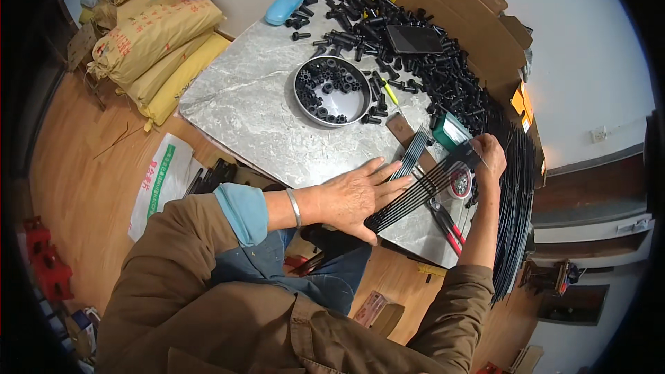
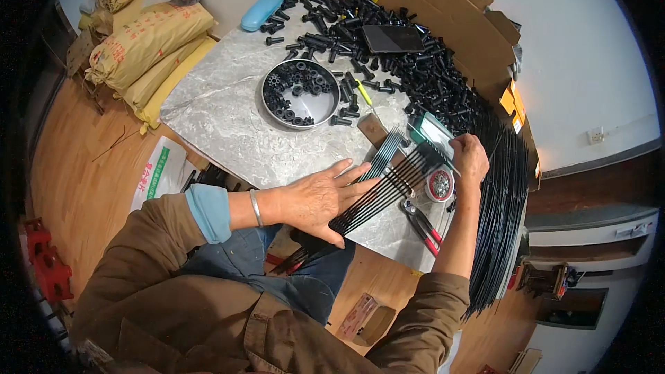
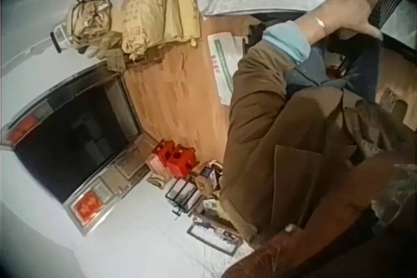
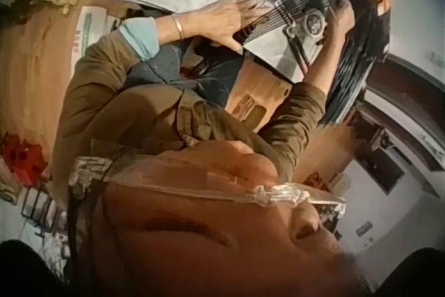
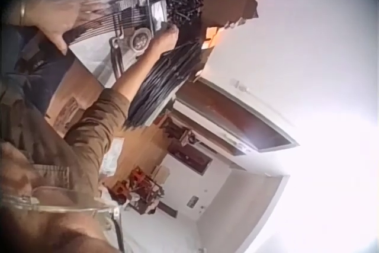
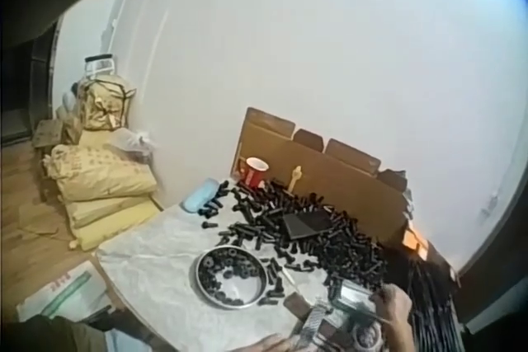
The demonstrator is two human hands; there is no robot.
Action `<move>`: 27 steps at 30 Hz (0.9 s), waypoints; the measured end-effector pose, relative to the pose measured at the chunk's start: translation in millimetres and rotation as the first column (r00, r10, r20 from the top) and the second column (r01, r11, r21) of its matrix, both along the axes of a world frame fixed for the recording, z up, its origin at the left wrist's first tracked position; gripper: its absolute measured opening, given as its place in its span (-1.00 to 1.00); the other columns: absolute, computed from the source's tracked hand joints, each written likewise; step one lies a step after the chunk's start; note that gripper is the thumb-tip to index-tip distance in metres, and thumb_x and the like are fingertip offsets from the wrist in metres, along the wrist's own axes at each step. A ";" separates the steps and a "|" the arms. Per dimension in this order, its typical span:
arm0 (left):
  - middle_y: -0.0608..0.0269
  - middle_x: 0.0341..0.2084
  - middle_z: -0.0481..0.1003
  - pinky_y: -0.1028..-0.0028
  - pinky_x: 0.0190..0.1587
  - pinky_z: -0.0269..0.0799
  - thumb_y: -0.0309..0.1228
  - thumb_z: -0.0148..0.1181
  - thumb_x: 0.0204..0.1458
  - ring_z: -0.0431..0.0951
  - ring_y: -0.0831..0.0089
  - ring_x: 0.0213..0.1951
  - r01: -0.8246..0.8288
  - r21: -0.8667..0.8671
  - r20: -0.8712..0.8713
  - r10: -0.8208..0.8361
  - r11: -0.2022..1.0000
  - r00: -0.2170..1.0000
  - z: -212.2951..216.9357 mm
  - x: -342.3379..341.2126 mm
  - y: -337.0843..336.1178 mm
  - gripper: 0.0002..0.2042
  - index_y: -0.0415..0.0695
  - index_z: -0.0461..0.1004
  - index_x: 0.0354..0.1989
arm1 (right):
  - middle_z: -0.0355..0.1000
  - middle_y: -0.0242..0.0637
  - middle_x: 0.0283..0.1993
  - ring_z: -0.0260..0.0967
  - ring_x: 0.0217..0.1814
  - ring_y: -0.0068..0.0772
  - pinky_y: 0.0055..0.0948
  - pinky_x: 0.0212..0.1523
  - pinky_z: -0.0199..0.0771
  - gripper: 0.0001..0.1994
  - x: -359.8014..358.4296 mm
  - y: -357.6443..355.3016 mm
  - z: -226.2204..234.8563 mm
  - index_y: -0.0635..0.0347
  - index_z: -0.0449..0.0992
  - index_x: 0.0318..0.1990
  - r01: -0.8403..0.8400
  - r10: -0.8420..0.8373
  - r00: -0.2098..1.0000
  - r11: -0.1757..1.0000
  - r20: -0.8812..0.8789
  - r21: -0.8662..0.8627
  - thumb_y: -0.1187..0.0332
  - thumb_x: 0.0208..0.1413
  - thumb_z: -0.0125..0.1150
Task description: Organizing and assembling wire harnesses by grouping bundles of wires and attaching connectors.
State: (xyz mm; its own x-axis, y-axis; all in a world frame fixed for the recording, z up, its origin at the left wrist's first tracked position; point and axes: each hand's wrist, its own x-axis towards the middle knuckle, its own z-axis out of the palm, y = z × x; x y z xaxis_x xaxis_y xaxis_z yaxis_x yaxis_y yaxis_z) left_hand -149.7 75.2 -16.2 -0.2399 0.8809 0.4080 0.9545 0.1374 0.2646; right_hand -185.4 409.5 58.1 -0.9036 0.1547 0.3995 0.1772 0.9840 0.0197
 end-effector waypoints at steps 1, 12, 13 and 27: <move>-0.12 0.30 0.00 0.01 0.36 -0.23 0.26 0.13 -0.15 -0.22 -0.04 0.38 0.027 0.015 0.022 -0.028 1.000 0.999 0.6 0.9 1.1 -0.06 -0.48 0.26 0.12 | 0.51 -0.19 -0.36 0.48 -0.30 -0.15 -0.29 -0.29 0.42 -0.85 7.8 -2.0 0.5 0.11 0.57 -0.32 0.012 -0.012 1.000 1.000 0.002 0.006 0.28 0.00 0.20; 0.00 0.34 -0.02 0.00 0.36 -0.18 0.14 0.32 -0.25 -0.13 0.00 0.38 0.021 -0.026 0.133 -0.017 0.999 0.991 1.4 4.4 -1.7 -0.03 -0.27 0.12 0.27 | 0.47 -0.18 -0.33 0.45 -0.34 -0.26 -0.42 -0.28 0.42 -0.91 27.0 -68.4 -37.0 0.21 0.53 -0.29 -0.262 0.277 0.961 0.868 -0.026 -0.421 0.45 0.06 0.17; 0.00 0.34 -0.01 0.00 0.36 -0.19 0.14 0.32 -0.25 -0.12 0.00 0.38 0.029 -0.018 0.133 -0.027 0.999 0.991 1.7 4.3 -1.3 -0.03 -0.26 0.12 0.27 | 0.45 -0.20 -0.34 0.42 -0.37 -0.22 -0.40 -0.30 0.40 -0.91 26.6 -63.9 -40.5 0.17 0.53 -0.29 -0.253 0.254 0.965 0.839 -0.065 -0.482 0.44 0.03 0.19; 0.01 0.32 0.02 0.01 0.36 -0.21 0.16 0.29 -0.22 -0.09 0.02 0.37 0.013 -0.038 0.111 -0.009 0.999 0.994 2.5 3.0 -3.1 -0.09 -0.25 0.19 0.24 | 0.49 -0.27 -0.30 0.46 -0.30 -0.39 -0.47 -0.22 0.44 -0.86 -8.5 -30.7 -30.2 0.21 0.57 -0.25 -0.103 0.079 0.983 0.985 -0.168 -0.142 0.44 0.00 0.25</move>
State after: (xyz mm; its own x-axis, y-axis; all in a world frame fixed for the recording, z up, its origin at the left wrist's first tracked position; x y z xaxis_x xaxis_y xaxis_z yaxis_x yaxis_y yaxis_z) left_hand -146.7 72.1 -13.7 -0.2720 0.8982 0.3453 0.9211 0.1391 0.3637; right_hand -193.9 378.8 27.9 -0.8421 0.1435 0.5199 0.0755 0.9858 -0.1498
